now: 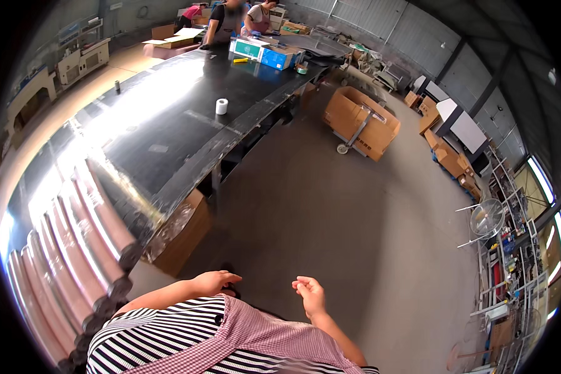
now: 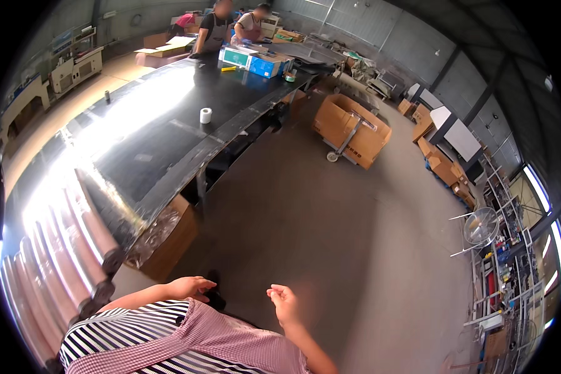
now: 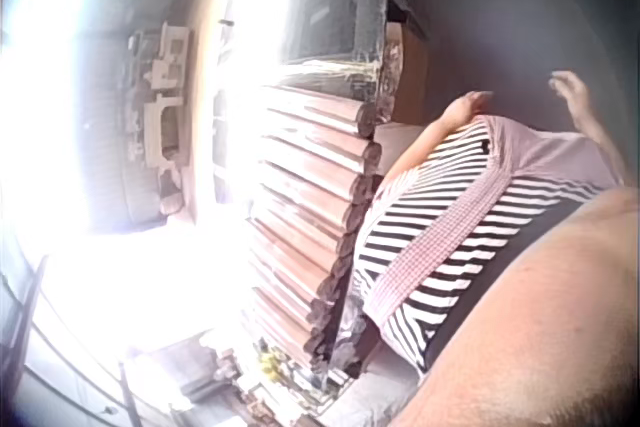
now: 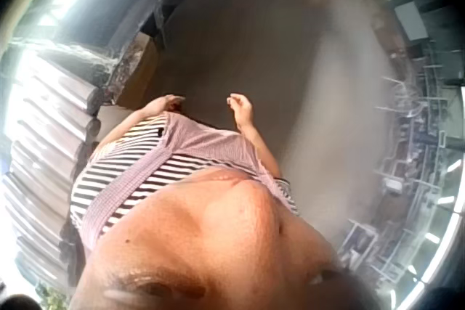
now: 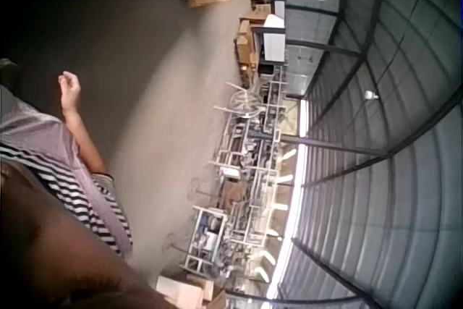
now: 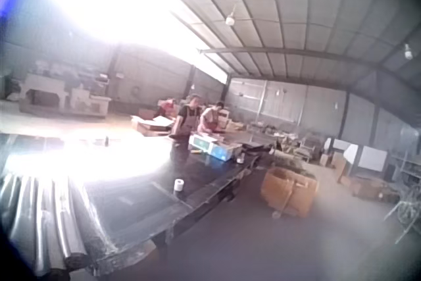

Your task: The person organizes and packs foam rollers, moving them between a large cardboard box and a workspace table. The person then prepares a tape dispenser by loading a roll of tape and applies tape to secure the ends of the foam rollers.

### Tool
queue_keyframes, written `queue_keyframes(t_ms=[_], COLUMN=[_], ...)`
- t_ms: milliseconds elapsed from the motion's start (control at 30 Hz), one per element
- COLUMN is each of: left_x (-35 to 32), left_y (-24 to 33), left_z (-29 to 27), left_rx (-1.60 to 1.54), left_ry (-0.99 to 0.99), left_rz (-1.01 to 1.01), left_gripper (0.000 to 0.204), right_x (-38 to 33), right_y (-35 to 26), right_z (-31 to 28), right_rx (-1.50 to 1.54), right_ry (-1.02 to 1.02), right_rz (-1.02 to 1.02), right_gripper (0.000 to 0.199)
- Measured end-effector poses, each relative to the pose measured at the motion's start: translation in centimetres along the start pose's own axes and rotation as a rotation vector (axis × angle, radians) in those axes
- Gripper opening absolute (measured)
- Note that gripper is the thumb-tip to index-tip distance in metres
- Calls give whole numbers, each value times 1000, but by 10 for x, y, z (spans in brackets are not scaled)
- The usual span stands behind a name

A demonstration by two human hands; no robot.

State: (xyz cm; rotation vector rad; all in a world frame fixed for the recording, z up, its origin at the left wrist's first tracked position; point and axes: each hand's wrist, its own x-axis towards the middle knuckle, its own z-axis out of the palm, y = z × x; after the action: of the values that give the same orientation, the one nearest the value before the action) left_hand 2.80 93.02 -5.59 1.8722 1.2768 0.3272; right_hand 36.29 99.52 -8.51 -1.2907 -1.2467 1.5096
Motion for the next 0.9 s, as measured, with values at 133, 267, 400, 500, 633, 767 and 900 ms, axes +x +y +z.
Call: queue_keyframes(t_ms=[133, 267, 400, 500, 633, 767, 900], left_x=[118, 244, 349, 398, 453, 494, 544], left_y=[-39, -83, -84, -94, -136, -182, -205], left_z=[-73, -167, -270, -331, -384, -413, -426], left_rx=[2, 29, 194, -3, 45, 218, 265], left_ry=[10, 8, 145, 192, 321, 670, 938], left_rz=[43, 78, 178, 121, -16, -207, -533], left_gripper=[55, 60, 55, 54, 50, 52, 64], right_x=[107, 227, 344, 435, 588, 820, 1090], right_y=[-17, -10, -64, -98, -120, -150, -240], right_z=[-5, -31, -33, -31, -39, -32, 13], right_rx=[14, -145, -43, -14, -72, -175, -392], right_ry=[-75, 39, 60, 51, -38, -186, -176], right_rz=[17, 207, 221, 209, 234, 101, -334], right_gripper=[24, 28, 27, 26, 25, 23, 22])
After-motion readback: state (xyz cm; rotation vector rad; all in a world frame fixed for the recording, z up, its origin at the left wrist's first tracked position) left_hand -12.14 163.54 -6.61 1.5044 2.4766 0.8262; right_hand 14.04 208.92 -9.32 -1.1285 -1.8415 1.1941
